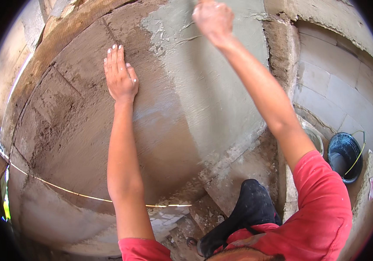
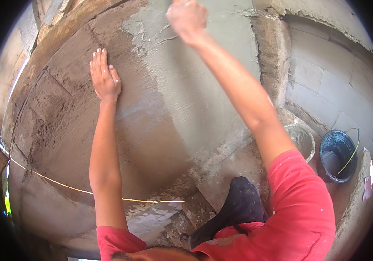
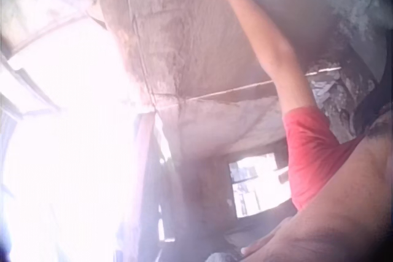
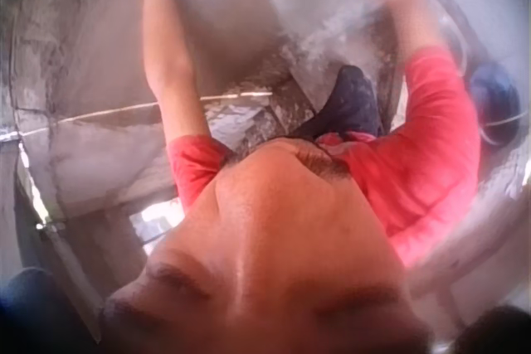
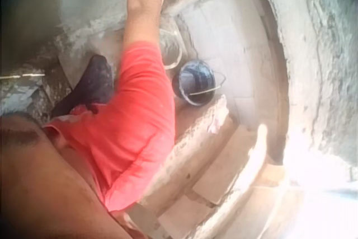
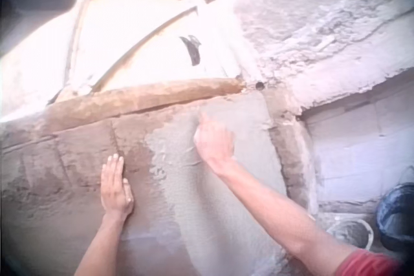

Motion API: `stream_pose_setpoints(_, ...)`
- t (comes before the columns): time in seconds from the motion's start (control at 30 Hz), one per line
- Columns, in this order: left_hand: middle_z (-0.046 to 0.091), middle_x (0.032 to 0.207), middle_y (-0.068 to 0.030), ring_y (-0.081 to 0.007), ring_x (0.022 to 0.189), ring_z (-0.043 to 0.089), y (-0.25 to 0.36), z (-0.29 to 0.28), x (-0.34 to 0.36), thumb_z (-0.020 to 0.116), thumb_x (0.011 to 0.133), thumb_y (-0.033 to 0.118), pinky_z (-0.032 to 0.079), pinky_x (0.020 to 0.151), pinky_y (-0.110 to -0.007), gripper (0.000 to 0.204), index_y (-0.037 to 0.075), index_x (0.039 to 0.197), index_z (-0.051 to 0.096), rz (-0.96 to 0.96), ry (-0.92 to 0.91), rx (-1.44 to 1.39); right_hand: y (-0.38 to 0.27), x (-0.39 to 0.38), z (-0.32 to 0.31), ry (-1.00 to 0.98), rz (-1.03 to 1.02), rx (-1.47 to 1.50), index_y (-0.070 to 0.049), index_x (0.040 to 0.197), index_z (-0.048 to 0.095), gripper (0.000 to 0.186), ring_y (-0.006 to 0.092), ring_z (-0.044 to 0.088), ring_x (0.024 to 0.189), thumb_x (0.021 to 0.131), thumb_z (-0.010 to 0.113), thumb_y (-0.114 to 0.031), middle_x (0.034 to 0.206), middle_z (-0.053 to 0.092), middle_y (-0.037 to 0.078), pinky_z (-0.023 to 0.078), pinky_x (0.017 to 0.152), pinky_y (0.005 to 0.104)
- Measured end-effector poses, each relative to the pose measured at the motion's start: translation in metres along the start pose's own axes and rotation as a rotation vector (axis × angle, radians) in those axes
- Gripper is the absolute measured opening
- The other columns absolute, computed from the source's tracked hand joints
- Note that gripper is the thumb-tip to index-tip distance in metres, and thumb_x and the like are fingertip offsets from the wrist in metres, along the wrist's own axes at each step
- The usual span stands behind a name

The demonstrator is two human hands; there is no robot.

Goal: The person scoops water from a bucket and splashes it onto a curved concrete wall, then uses a trowel to apply and smooth cement plaster over the wetted surface. The person repeatedly scoops and spreads plaster, working along the wall and occasionally adjusting position on the stairs.

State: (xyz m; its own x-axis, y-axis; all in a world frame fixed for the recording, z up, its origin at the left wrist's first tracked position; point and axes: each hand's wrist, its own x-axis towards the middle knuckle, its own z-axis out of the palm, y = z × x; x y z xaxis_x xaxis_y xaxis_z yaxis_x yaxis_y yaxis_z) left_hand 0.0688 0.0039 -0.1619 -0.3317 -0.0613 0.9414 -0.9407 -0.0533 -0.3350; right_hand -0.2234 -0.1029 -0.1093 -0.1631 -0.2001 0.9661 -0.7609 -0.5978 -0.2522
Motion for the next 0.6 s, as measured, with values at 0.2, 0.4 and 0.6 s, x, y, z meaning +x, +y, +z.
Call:
stream_pose_setpoints(0.2,0.049,0.153,-0.011,-0.0291,0.145,0.042,-0.002,0.005,-0.002,0.05,0.091,0.012,0.029,0.122,-0.046,0.056,0.009,0.148,0.05,0.005,0.028,-0.013,0.048,0.02,0.046,0.065,0.086,0.004,0.001,0.102,0.071,0.03,0.045,0.069,0.075,0.091,0.052,-0.019,0.08,0.07,0.026,0.055,0.072,0.0571)
stream_pose_setpoints(0.4,0.051,0.151,-0.0138,-0.0322,0.144,0.043,-0.007,0.005,-0.003,0.049,0.092,0.012,0.03,0.122,-0.047,0.054,0.007,0.146,0.051,0.013,0.1,-0.132,-0.026,-0.026,0.051,-0.138,0.077,0.09,0.001,0.1,0.072,0.031,0.0452,0.07,0.076,0.09,0.055,-0.022,0.081,0.07,0.027,0.055,0.073,0.0574)
stream_pose_setpoints(0.6,0.055,0.147,-0.0197,-0.0368,0.139,0.049,-0.01,-0.002,0.0,0.047,0.094,0.014,0.037,0.118,-0.045,0.05,0.001,0.141,0.056,-0.062,0.277,-0.464,-0.114,-0.087,0.066,-0.023,-0.367,0.006,0.013,0.114,0.062,0.031,0.038,0.072,0.081,0.095,0.051,-0.01,0.09,0.069,0.028,0.062,0.061,0.0419)
